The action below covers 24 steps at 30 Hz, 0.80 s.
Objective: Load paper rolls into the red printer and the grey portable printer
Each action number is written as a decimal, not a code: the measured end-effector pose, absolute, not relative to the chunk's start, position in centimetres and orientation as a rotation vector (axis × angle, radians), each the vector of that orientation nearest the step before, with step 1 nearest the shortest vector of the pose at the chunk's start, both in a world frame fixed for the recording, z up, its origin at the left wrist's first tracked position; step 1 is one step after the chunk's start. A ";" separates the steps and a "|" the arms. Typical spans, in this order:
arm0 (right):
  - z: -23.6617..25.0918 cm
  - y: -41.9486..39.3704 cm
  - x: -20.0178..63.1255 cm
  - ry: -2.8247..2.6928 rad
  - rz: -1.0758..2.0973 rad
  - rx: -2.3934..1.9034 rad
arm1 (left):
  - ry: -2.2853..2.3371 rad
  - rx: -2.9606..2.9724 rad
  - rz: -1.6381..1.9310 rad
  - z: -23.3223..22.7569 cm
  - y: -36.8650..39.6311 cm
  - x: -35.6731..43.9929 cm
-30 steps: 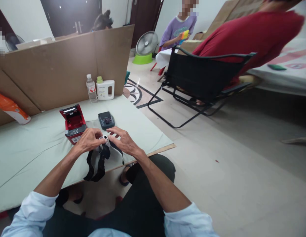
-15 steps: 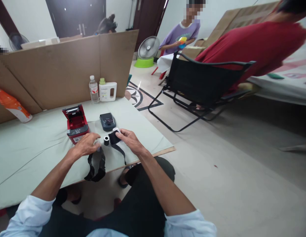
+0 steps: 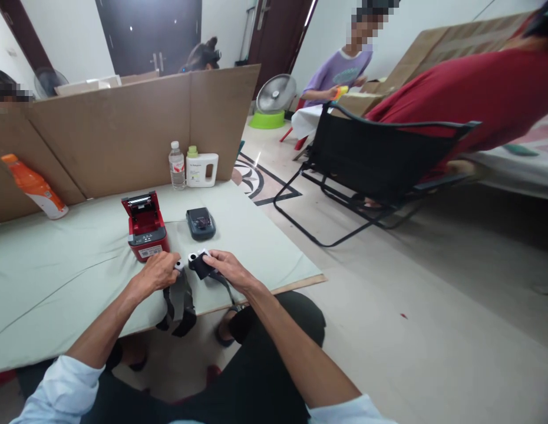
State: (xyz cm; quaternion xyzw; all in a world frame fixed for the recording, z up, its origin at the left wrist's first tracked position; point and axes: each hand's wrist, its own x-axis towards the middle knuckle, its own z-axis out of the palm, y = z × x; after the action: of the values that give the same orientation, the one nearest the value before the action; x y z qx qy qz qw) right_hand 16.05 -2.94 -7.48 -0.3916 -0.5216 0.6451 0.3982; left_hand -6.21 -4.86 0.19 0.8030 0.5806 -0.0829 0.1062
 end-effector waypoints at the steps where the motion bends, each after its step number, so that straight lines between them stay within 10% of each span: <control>1: -7.4 -3.0 16.1 -1.336 1.627 -0.996 | 1.709 2.357 -0.221 0.1 -4.9 -6.3; 24: -8.4 -2.0 18.2 -1.287 1.443 -1.027 | 1.432 2.174 0.357 -0.2 -5.9 -11.1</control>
State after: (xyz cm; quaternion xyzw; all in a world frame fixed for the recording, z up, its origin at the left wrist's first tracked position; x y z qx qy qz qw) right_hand 18.24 -1.99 -8.39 -0.4168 -0.5225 0.5859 0.4583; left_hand -11.09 -5.88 -0.23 0.8002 0.5269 0.1315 0.2542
